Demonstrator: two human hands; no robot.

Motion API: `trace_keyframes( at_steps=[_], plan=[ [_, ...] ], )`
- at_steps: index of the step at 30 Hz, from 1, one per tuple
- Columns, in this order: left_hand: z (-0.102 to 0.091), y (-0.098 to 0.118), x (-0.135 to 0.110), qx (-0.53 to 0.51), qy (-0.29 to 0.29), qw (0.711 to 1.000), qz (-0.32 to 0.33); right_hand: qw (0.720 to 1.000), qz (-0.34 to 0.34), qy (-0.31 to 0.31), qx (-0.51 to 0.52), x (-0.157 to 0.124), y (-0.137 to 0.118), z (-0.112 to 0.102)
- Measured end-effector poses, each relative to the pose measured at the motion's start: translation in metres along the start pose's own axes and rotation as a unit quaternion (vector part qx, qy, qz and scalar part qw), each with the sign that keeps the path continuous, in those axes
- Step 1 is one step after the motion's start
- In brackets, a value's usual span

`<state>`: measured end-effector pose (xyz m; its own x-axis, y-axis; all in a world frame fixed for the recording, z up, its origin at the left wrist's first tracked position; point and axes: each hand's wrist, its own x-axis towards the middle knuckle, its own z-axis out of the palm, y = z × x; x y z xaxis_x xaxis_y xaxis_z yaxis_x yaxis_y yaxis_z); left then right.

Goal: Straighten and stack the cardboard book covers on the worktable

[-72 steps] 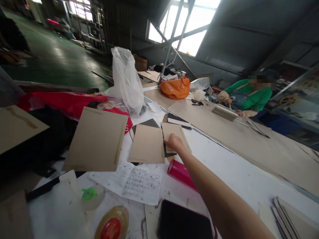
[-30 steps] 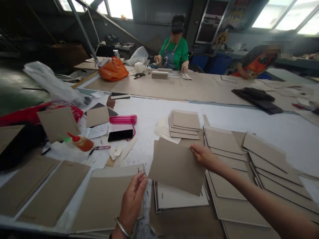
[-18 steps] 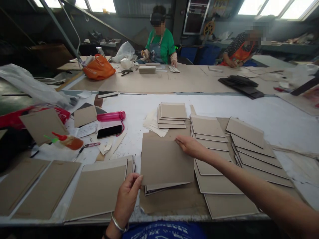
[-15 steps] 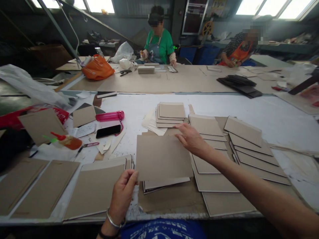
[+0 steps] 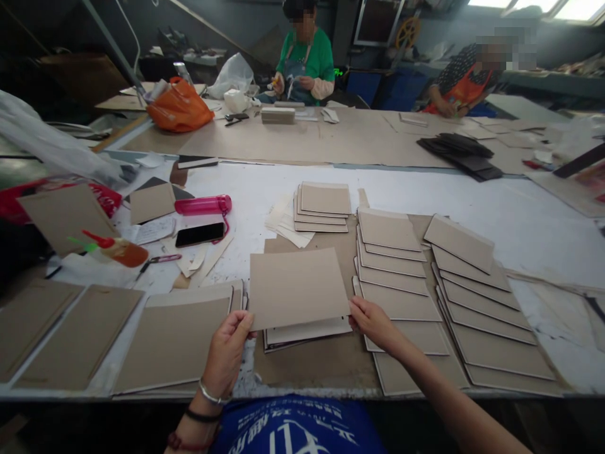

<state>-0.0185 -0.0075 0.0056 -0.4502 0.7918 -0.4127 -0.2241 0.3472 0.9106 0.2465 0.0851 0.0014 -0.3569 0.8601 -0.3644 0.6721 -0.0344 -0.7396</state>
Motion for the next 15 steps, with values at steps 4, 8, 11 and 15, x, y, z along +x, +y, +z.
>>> trace_keyframes(
  at_steps=[4, 8, 11, 15],
  plan=[
    [0.001, -0.018, 0.005, 0.013, -0.006, 1.0, -0.016, 0.999, 0.022, 0.009, 0.031, -0.006, 0.003, 0.001],
    [0.001, -0.035, 0.009, 0.034, -0.005, 0.999, -0.01, 0.999, 0.036, 0.004, 0.039, -0.01, 0.011, 0.009],
    [0.002, -0.046, 0.011, 0.074, -0.021, 0.997, -0.002, 0.999, 0.013, 0.031, -0.03, -0.01, 0.023, 0.018],
    [0.005, -0.056, 0.011, 0.188, -0.041, 0.981, 0.015, 0.991, 0.016, 0.068, -0.115, -0.008, 0.039, 0.026]
  ],
)
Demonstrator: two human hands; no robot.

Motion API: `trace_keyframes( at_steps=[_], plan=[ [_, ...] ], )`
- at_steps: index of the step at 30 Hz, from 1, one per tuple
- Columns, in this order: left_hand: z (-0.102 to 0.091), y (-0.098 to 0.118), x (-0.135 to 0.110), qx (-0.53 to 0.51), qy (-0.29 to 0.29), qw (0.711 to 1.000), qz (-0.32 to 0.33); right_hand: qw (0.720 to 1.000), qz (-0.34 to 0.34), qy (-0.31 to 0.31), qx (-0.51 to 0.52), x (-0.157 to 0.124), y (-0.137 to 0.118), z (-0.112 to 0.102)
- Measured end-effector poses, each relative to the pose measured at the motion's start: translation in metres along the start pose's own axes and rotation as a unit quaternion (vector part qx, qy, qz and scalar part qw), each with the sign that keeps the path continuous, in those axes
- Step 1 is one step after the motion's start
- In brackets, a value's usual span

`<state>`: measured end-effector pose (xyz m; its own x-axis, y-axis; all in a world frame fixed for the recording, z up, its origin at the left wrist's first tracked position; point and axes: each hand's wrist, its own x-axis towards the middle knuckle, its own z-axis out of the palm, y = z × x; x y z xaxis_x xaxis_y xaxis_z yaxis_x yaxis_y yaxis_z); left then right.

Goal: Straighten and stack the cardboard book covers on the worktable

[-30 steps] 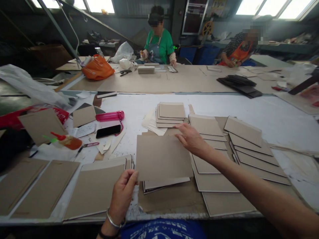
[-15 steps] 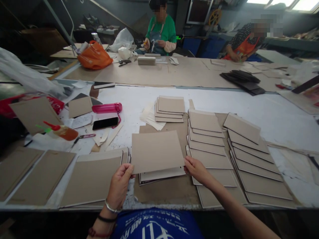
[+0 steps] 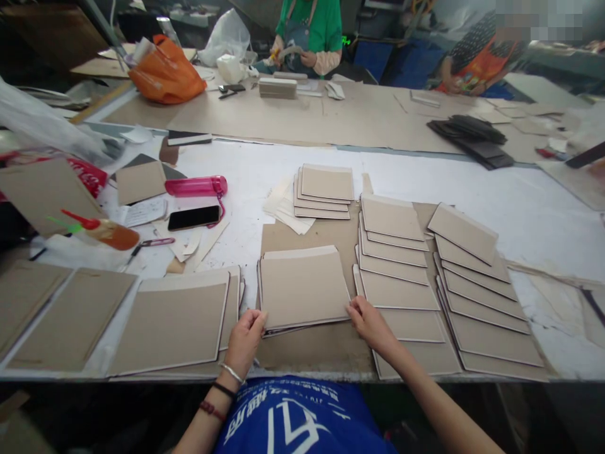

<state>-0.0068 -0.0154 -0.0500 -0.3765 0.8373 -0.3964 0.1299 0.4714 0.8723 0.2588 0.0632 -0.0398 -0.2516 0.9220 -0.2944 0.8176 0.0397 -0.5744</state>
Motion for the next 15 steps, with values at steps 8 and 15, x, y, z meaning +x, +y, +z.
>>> trace_keyframes(
  at_steps=[8, 15],
  plan=[
    [0.006, -0.005, 0.006, 0.113, -0.005, 0.993, 0.022, 0.999, -0.005, 0.019, -0.044, 0.003, 0.013, 0.01],
    [0.006, -0.005, 0.009, 0.153, 0.003, 0.988, 0.028, 0.999, -0.014, 0.028, -0.04, 0.001, 0.012, 0.013]
  ],
)
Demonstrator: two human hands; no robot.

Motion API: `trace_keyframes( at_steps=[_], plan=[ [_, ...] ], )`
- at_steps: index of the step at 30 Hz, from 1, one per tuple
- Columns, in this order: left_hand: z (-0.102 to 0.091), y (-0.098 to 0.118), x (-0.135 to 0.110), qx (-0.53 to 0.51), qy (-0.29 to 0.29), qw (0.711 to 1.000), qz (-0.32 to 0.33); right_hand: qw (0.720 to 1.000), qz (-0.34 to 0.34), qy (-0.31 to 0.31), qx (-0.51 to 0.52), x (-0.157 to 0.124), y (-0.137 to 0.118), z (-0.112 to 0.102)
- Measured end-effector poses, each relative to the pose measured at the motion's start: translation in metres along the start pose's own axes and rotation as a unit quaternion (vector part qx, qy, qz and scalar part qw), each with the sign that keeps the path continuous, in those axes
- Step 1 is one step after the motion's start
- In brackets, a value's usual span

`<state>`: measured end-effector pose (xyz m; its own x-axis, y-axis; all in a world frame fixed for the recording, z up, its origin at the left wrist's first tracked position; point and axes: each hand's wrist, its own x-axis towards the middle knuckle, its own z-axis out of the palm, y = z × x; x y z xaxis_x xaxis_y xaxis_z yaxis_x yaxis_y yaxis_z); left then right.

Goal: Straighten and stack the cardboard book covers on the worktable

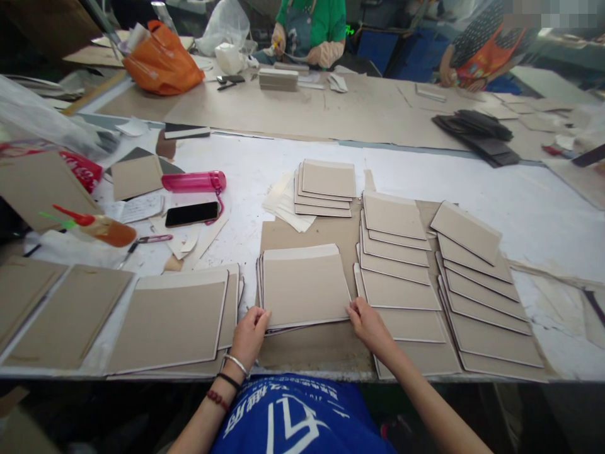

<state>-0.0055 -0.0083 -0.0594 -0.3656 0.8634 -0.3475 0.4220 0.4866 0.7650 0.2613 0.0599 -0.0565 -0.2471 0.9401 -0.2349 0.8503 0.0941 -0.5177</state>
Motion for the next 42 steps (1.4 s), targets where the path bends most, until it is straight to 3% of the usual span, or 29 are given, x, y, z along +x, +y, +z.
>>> trace_keyframes(
  at_steps=[15, 30, 42],
  plan=[
    [-0.0006, 0.0048, 0.0047, 0.022, -0.01, 1.0, -0.019, 0.993, 0.043, -0.065, -0.086, 0.0036, -0.0084, -0.0041],
    [0.0021, 0.001, 0.0031, 0.0, 0.007, 0.999, -0.041, 0.995, 0.025, -0.062, -0.074, 0.0066, -0.0004, 0.0022],
    [0.0002, -0.0041, 0.0028, -0.004, -0.018, 0.999, -0.037, 0.99, 0.045, -0.086, -0.103, 0.0048, -0.0088, -0.0034]
  ],
)
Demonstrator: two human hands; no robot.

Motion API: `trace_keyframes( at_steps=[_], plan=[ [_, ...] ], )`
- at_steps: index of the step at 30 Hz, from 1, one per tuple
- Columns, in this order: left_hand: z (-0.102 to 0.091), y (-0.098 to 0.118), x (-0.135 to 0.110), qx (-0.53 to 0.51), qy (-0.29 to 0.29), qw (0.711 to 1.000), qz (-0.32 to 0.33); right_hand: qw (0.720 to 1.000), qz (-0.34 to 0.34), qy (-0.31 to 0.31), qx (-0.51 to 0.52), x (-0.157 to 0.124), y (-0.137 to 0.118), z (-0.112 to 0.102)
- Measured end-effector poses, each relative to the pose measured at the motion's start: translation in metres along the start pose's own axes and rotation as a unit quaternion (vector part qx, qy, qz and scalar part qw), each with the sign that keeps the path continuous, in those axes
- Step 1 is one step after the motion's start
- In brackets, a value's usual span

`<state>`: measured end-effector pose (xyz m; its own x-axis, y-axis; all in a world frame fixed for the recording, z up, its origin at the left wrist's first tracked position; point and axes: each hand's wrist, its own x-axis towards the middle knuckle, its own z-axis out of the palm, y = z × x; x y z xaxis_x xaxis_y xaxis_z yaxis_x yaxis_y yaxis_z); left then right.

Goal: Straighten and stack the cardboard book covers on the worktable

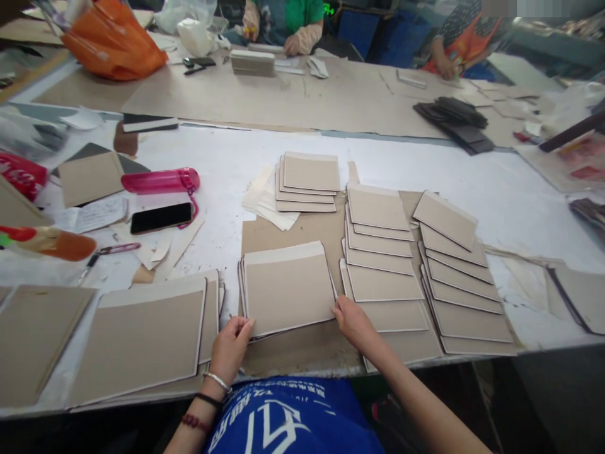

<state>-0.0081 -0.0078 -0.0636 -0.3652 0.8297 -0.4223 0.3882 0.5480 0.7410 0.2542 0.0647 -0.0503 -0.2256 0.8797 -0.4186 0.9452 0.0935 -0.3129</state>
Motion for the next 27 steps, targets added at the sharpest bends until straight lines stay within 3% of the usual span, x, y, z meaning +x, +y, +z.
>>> trace_keyframes(
  at_steps=[14, 27],
  plan=[
    [0.004, -0.012, 0.002, -0.036, -0.003, 0.999, 0.001, 0.998, 0.032, -0.057, -0.011, 0.006, -0.005, -0.01],
    [0.006, -0.011, 0.005, -0.052, 0.001, 0.999, -0.005, 0.997, 0.035, -0.059, -0.022, 0.009, -0.003, -0.008]
  ],
)
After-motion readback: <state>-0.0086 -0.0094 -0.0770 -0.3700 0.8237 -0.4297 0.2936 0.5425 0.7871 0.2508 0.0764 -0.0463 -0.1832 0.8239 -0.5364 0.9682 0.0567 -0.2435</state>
